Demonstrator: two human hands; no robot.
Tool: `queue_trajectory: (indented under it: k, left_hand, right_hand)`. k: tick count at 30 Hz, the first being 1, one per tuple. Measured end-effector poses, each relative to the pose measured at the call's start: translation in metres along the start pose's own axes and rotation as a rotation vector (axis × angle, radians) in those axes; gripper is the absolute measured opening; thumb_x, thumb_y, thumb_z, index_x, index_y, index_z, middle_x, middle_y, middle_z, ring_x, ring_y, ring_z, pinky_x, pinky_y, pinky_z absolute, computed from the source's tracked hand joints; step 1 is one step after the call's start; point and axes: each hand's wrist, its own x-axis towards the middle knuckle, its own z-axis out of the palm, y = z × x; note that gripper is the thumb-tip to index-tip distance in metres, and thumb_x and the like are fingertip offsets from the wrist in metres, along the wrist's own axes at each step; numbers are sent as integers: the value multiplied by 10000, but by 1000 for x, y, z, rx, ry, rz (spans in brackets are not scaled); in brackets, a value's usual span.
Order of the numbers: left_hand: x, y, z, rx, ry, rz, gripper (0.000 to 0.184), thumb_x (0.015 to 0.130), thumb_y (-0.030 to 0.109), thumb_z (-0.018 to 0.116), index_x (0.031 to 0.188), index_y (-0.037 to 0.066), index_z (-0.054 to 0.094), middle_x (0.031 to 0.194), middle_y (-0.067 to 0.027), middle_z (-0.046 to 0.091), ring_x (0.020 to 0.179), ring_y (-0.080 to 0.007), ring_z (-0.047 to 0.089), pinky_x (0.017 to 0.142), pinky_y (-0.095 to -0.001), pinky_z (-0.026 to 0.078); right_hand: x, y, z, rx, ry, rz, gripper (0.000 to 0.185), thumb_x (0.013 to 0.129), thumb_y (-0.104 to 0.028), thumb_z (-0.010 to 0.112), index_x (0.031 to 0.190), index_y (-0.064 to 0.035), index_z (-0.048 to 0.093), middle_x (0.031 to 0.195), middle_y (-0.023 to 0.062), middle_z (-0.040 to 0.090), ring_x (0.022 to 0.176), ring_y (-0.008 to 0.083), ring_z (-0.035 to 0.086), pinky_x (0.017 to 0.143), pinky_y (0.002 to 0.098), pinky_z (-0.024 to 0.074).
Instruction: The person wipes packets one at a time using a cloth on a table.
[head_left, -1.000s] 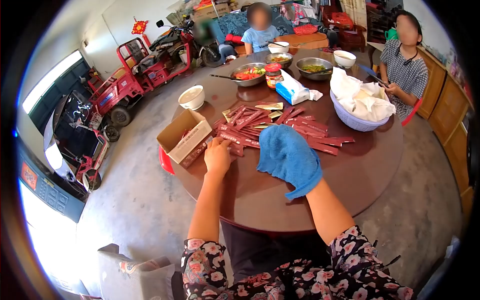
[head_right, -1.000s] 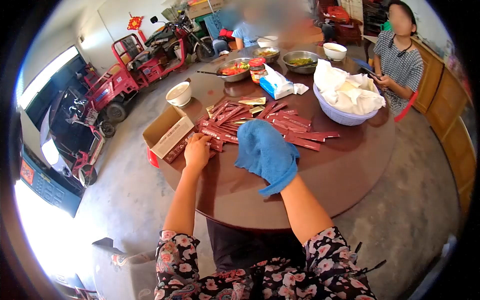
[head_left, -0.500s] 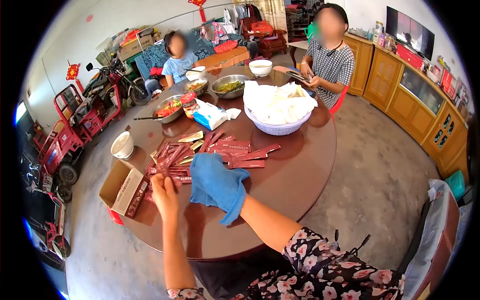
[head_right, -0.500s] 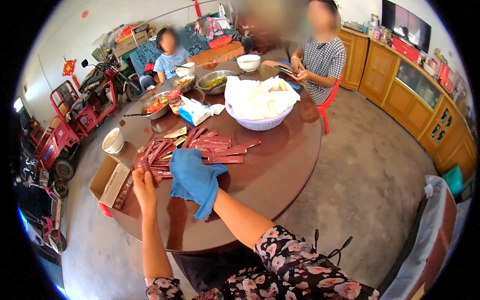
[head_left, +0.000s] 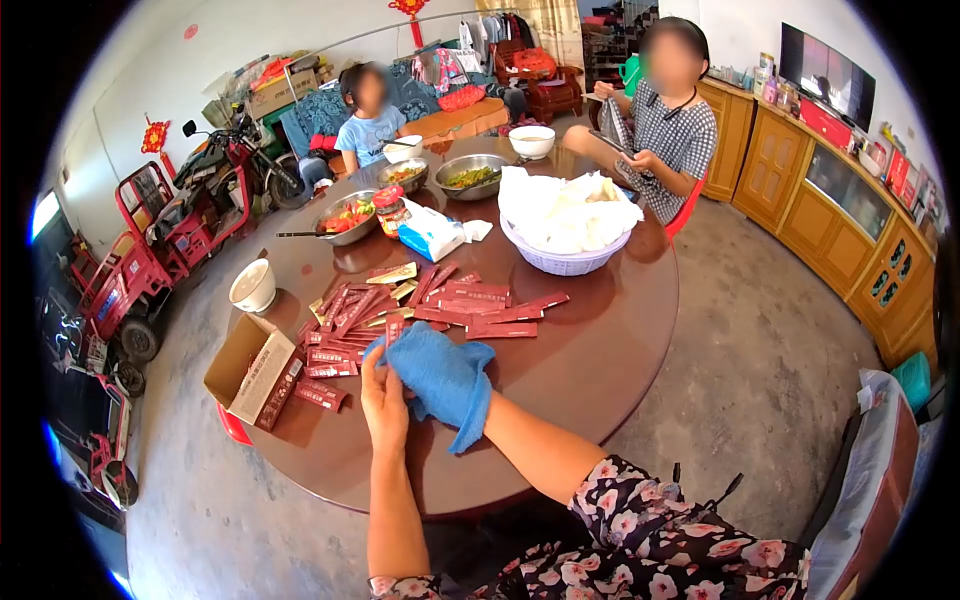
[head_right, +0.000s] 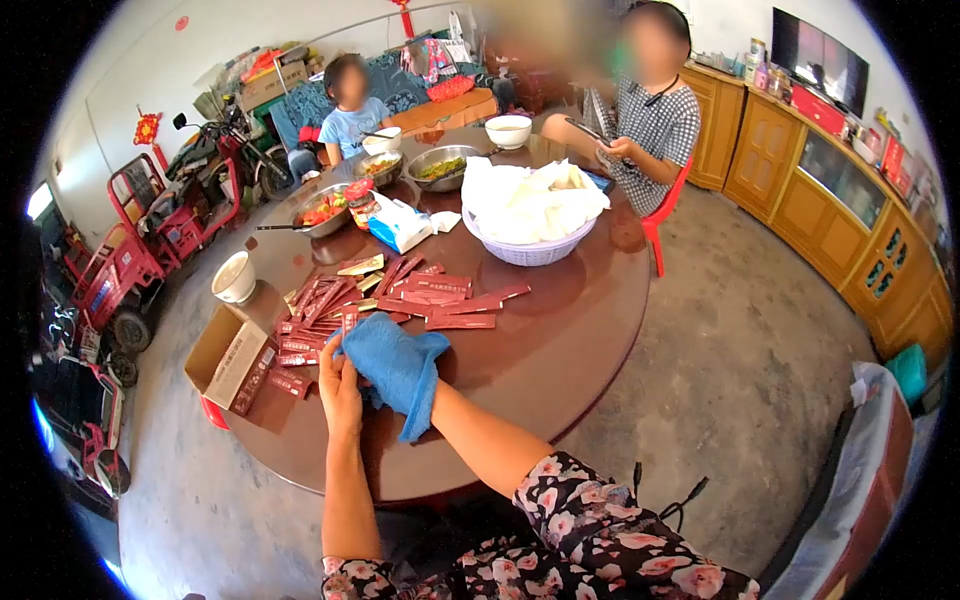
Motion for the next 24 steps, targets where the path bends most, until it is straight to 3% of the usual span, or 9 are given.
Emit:
queue_trajectory:
  k: [2, 5, 8, 10, 13, 17, 19, 23, 24]
  left_hand:
    - [2, -9, -5, 155, 18, -42, 193, 960, 64, 481, 1148, 17, 485, 806, -31, 612, 668, -74, 542, 622, -204, 451]
    - [3, -12, -6, 102, 7, -72, 235, 947, 58, 504, 1167, -10, 457, 760, -31, 608, 622, -72, 543, 570, -213, 456]
    - [-1, -1, -1, 49, 76, -39, 297, 942, 37, 496, 1226, 2, 416, 772, -34, 614, 630, -69, 542, 573, -202, 450]
    - [2, -3, -4, 63, 68, -22, 336, 937, 21, 492, 1259, 9, 396, 780, -37, 618, 633, -69, 544, 576, -202, 451]
    - [-1, 1, -2, 78, 34, -29, 407, 928, -10, 478, 1316, 19, 359, 800, -42, 624, 643, -69, 545, 584, -203, 456]
    - [-1, -1, -1, 77, -23, -22, 465, 923, -39, 450, 1363, 46, 328, 839, -40, 622, 673, -70, 548, 597, -209, 462]
    - [-1, 3, -2, 83, -31, -18, 467, 923, -30, 461, 1365, 48, 330, 808, -30, 603, 655, -66, 530, 592, -207, 453]
    - [-1, 3, 1, 32, -37, -22, 443, 934, 0, 480, 1351, 53, 341, 730, -8, 556, 620, -71, 508, 582, -208, 429]
    - [0, 1, -1, 58, -54, -11, 437, 936, 8, 487, 1348, 49, 345, 729, -12, 560, 622, -73, 514, 583, -209, 434]
  right_hand:
    - [5, -3, -9, 93, 34, 53, 86, 700, -129, 613, 721, -56, 572, 728, 122, 590, 717, 291, 578, 635, 398, 454]
    - [4, -8, -18, 434, 0, 244, 81, 705, -126, 607, 723, -56, 571, 713, 108, 585, 707, 281, 578, 647, 381, 449]
    - [3, -8, -14, 455, -27, 119, 104, 682, -118, 629, 726, -50, 564, 731, 115, 586, 736, 283, 580, 670, 369, 449]
    - [2, -10, -17, -28, -79, -124, 166, 637, -104, 656, 766, -50, 569, 770, 124, 587, 791, 304, 576, 699, 383, 456]
    - [-3, -7, -13, 217, -11, -88, 124, 716, -105, 598, 834, -74, 616, 814, 113, 614, 790, 289, 594, 692, 379, 469]
    - [-2, -7, -9, 332, 86, -48, 140, 708, -105, 603, 844, -88, 628, 836, 113, 623, 818, 306, 591, 723, 400, 467]
    - [0, -5, -8, 154, 75, -54, 130, 696, -108, 608, 824, -91, 619, 814, 95, 636, 797, 297, 592, 705, 406, 455]
    - [2, -5, -12, 221, 90, -102, 100, 711, -105, 601, 810, -93, 611, 758, 84, 632, 741, 287, 594, 676, 403, 453]
    - [2, -5, -13, 212, 54, -27, 82, 724, -106, 598, 805, -94, 607, 737, 82, 627, 717, 284, 593, 660, 399, 454]
